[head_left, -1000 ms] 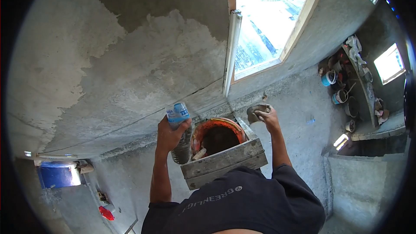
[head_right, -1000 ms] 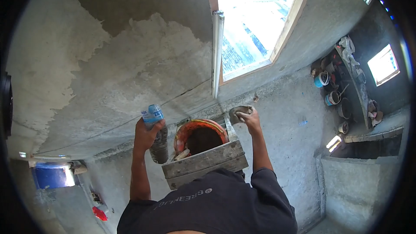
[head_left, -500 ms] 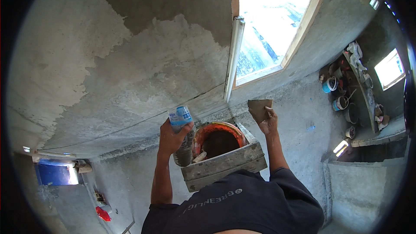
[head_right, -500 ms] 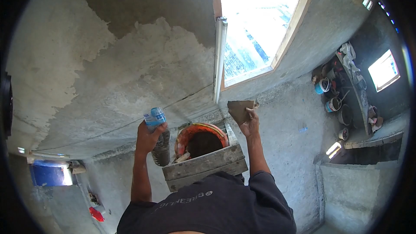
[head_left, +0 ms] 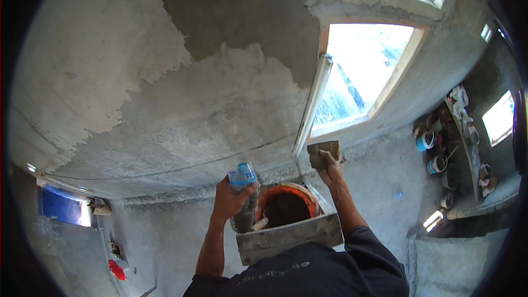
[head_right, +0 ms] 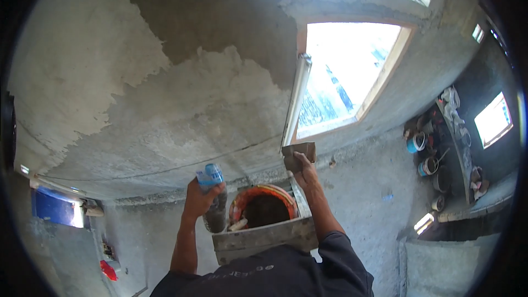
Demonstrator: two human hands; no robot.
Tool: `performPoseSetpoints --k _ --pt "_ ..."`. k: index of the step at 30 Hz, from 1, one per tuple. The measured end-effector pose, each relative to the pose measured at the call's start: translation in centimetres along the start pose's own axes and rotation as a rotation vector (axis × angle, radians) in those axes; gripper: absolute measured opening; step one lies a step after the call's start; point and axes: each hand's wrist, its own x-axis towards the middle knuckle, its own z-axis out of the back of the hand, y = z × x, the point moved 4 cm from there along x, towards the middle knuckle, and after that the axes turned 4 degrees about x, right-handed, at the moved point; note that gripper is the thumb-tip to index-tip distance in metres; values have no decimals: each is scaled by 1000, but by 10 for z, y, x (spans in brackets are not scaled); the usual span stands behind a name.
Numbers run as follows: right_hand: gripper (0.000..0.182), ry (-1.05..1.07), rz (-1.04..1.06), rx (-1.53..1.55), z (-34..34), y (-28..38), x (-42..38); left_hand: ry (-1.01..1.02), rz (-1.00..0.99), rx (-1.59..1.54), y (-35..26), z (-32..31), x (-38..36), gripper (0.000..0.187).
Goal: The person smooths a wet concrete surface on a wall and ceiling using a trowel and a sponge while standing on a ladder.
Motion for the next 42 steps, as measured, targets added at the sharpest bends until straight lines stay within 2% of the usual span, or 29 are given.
performPoseSetpoints --k 2,4,6,8,11,13,14,15,17,19,21,23,24,26,30,32,33,35,37,40,42 --pt "37 -59 21 -122 -28 2 10 -15 45 8 4 4 0 22" --pt "37 -77 -1 -455 -46 2 25 -22 49 -9 15 7 2 22" --pt "37 -28 18 -433 -70 2 44 -35 109 26 14 14 3 34" --pt "38 -57 320 -234 -88 15 71 -56 133 -17 19 19 3 34" --pt "37 -66 321 -6 -131 42 106 -79 163 -43 12 27 5 34" --pt "33 111 457 117 -186 61 112 -89 168 -37 9 30 7 34" --pt "34 94 455 71 -206 70 111 -90 193 -72 12 30 7 33" --pt "45 178 545 64 -226 77 123 -92 216 -106 15 32 9 32" --pt "45 55 843 -152 -277 92 124 -86 248 -125 14 34 10 31" --pt "41 -25 1129 -718 -343 115 120 -79 285 -147 22 34 14 30" --pt "33 127 1718 -738 -410 127 106 -88 240 -187 26 34 14 30" --pt "42 171 2058 -944 -450 137 112 -94 222 -192 22 35 16 31" --pt "42 170 2059 -942 -462 142 124 -101 201 -193 21 35 18 31" --pt "56 77 2275 -1162 -483 135 138 -95 219 -203 28 30 21 31" --pt "66 188 2202 -1361 -451 89 181 -43 311 -225 24 26 24 28" --pt "68 435 1816 -1509 -422 63 181 -47 262 -227 33 24 23 28" --pt "68 432 1819 -1508 -419 65 178 -53 215 -231 34 23 23 29" --pt "68 368 1977 -1325 -415 81 166 -46 222 -200 33 24 23 29" --pt "59 209 2199 -1206 -446 120 147 -36 239 -159 34 24 22 29" --pt "59 66 2252 -1215 -483 149 144 -15 295 -175 37 21 22 28" --pt "61 108 2196 -1308 -479 132 166 -51 252 -219 31 20 24 28"
